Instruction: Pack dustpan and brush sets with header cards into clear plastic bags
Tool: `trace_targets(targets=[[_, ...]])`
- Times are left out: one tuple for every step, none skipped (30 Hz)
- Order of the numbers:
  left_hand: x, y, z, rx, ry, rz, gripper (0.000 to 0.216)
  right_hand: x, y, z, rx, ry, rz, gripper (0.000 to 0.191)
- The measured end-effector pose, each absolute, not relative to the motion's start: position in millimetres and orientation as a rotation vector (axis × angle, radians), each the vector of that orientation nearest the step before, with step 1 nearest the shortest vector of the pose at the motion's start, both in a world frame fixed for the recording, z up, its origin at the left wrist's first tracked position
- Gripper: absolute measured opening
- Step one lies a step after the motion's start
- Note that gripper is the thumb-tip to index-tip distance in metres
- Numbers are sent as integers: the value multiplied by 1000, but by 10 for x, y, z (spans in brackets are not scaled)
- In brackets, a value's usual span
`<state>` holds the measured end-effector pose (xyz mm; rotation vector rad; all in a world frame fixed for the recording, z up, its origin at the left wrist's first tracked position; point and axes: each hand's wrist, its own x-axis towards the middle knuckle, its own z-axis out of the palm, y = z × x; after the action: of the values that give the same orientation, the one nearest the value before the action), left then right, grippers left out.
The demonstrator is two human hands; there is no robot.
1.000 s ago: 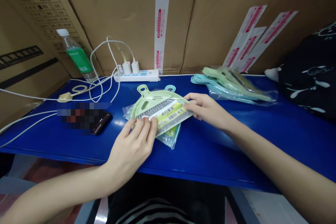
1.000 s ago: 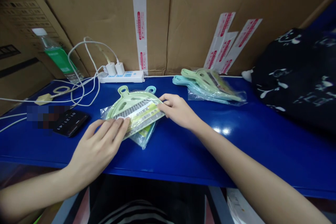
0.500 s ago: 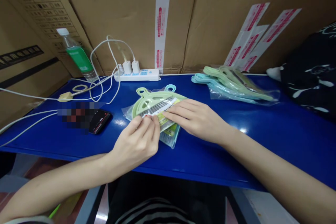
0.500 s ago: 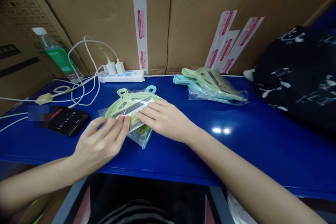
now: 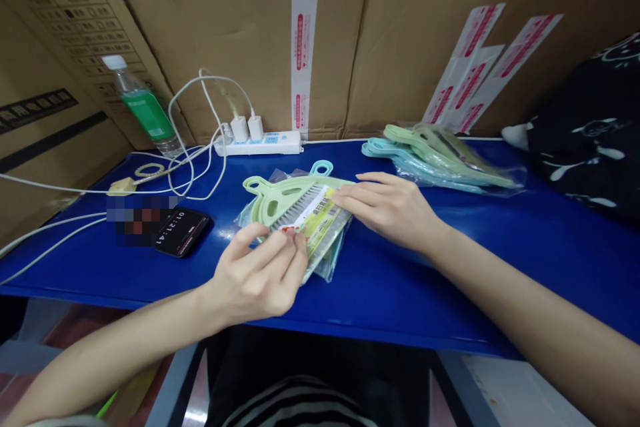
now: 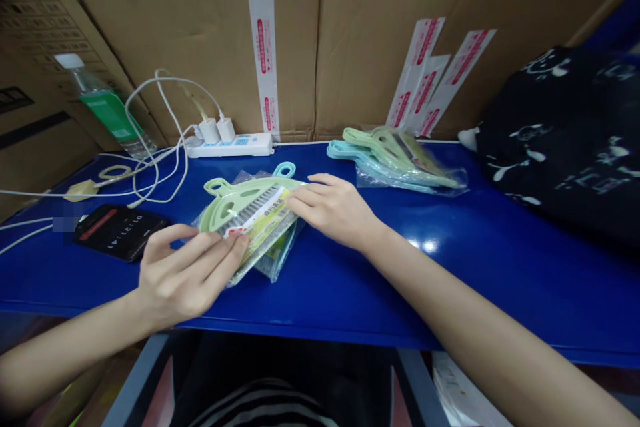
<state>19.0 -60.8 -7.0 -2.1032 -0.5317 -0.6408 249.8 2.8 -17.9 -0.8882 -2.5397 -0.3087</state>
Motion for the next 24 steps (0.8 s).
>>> trace_targets(targets=[[184, -605, -73, -2103, -507, -669, 13, 2503, 45, -181, -881, -2540, -307, 38], [179, -602, -75, -2105, -483, -694, 17, 2509, 60, -181, -870, -2537, -322, 38], [174, -600, -76, -2107, -459, -717, 20, 2516, 74, -179, -863, -2532, -353, 37], [171, -598, -75, -2109, -435, -738, 22, 2523, 85, -176, -861, -2521, -398, 36], [168, -595, -73, -2111, -417, -755, 24, 2530, 94, -173, -863, -2509, -453, 35], [168, -592, -69, -2115, -403, -763, 25, 2536, 100, -169, -870, -2496, -511, 33], [169, -588, -66, -2115, -392, -770, 26, 2541, 104, -168, -879, -2483, -569, 30], [171, -583, -64, -2116, -387, -775, 27, 2545, 106, -169, -889, -2470, -619, 27], [175, -577, -64, -2115, -384, -779, 28, 2549, 106, -174, -906, -2456, -653, 24], [179, -571, -69, -2112, -381, -786, 28, 2552, 105, -181, -928, -2439, -662, 22], [183, -565, -76, -2109, -381, -791, 29, 2556, 101, -191, -955, -2416, -634, 21], [186, -562, -86, -2106, -379, -796, 29, 2562, 96, -201, -985, -2384, -563, 21], [189, -561, -96, -2105, -381, -796, 28, 2570, 89, -210, -1018, -2341, -450, 24], [192, -563, -104, -2104, -385, -789, 27, 2580, 82, -216, -1052, -2290, -303, 30], [194, -567, -108, -2102, -388, -780, 26, 2591, 74, -218, -1090, -2234, -128, 37], [198, -572, -106, -2101, -394, -764, 26, 2601, 67, -215, -1131, -2176, 70, 43], [203, -577, -98, -2100, -405, -742, 26, 2607, 59, -207, -1175, -2116, 288, 48], [212, -581, -84, -2098, -415, -717, 26, 2606, 52, -195, -1215, -2049, 518, 51], [224, -583, -66, -2098, -426, -690, 27, 2595, 44, -180, -1241, -1961, 746, 53], [242, -581, -45, -2100, -432, -667, 28, 2573, 34, -166, -1244, -1855, 962, 55], [264, -575, -24, -2105, -436, -646, 28, 2540, 21, -152, -1222, -1731, 1144, 58], [292, -565, -4, -2109, -436, -629, 27, 2496, 5, -141, -1181, -1601, 1275, 61], [326, -551, 12, -2110, -430, -615, 27, 2445, -16, -135, -1130, -1494, 1368, 64], [363, -533, 24, -2106, -418, -605, 26, 2389, -41, -134, -1095, -1411, 1412, 68]])
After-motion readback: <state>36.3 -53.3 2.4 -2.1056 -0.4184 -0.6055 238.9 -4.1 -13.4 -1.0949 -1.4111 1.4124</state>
